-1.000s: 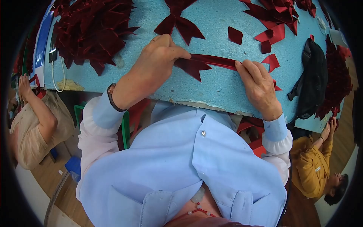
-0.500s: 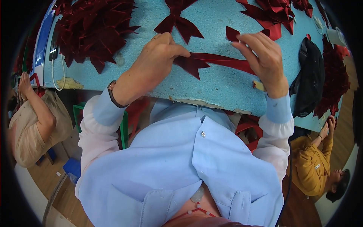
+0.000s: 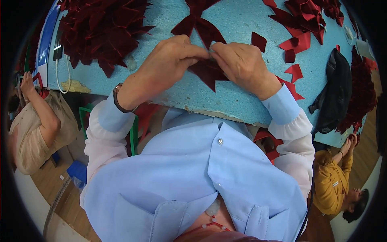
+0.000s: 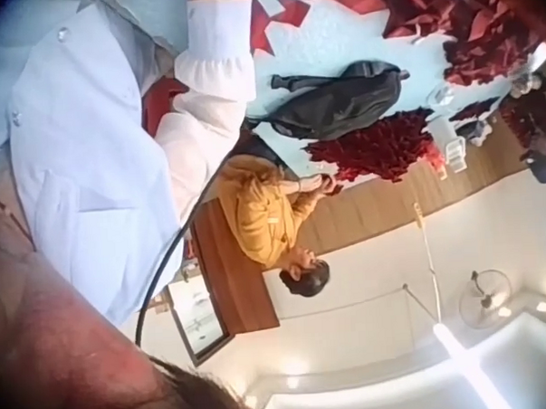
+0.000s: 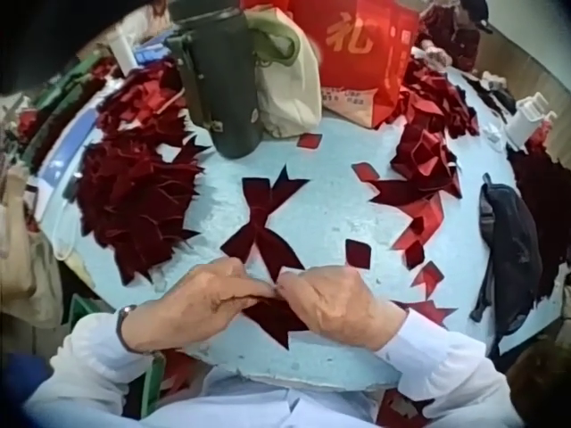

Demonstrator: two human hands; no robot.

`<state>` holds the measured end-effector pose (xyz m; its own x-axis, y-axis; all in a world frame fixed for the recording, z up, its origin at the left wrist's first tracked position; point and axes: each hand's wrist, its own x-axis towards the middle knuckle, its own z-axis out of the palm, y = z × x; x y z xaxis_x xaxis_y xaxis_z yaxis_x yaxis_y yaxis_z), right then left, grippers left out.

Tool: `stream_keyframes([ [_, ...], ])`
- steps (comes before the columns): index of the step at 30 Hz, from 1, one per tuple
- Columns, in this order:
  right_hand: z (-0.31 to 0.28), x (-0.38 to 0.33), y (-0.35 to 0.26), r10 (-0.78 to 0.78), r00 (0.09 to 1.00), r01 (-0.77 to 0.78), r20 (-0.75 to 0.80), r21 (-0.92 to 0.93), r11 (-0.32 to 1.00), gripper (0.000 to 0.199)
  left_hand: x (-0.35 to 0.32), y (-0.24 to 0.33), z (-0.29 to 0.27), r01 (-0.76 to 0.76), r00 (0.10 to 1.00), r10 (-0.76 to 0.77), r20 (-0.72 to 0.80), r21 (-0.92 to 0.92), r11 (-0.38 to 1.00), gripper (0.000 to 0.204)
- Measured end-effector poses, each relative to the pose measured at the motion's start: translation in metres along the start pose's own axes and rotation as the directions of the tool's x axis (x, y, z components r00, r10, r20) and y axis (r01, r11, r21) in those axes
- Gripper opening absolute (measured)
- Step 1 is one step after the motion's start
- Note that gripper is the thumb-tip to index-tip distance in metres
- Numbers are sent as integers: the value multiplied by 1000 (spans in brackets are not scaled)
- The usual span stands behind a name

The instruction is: Assembling decorative red fabric bows at a factory workstation.

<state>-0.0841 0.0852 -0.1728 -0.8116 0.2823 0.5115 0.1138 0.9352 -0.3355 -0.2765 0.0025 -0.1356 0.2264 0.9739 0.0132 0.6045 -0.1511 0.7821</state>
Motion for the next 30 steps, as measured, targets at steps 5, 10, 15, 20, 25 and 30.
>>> stream_keyframes([
  [5,3,1,5,31,998,-32,-61,-25,999,20,2,-13,-3,99,992,-120,-41,-334,937,21],
  [10,0,0,12,54,994,-56,-94,-19,998,19,8,-17,-6,59,998,-58,13,-359,931,20],
  [15,-1,-2,24,1,995,6,-99,76,997,16,15,-25,-8,33,997,-4,81,-348,937,18],
  [20,-8,1,31,1,998,11,-58,207,978,14,23,-25,-8,-185,982,189,-17,-301,936,20],
  [25,-14,0,35,46,998,-27,-52,322,946,15,32,-13,-13,-409,913,404,-58,-115,905,25],
  [30,-21,-1,37,61,997,-34,-54,410,911,15,33,-4,-11,-456,887,456,-67,18,890,27],
])
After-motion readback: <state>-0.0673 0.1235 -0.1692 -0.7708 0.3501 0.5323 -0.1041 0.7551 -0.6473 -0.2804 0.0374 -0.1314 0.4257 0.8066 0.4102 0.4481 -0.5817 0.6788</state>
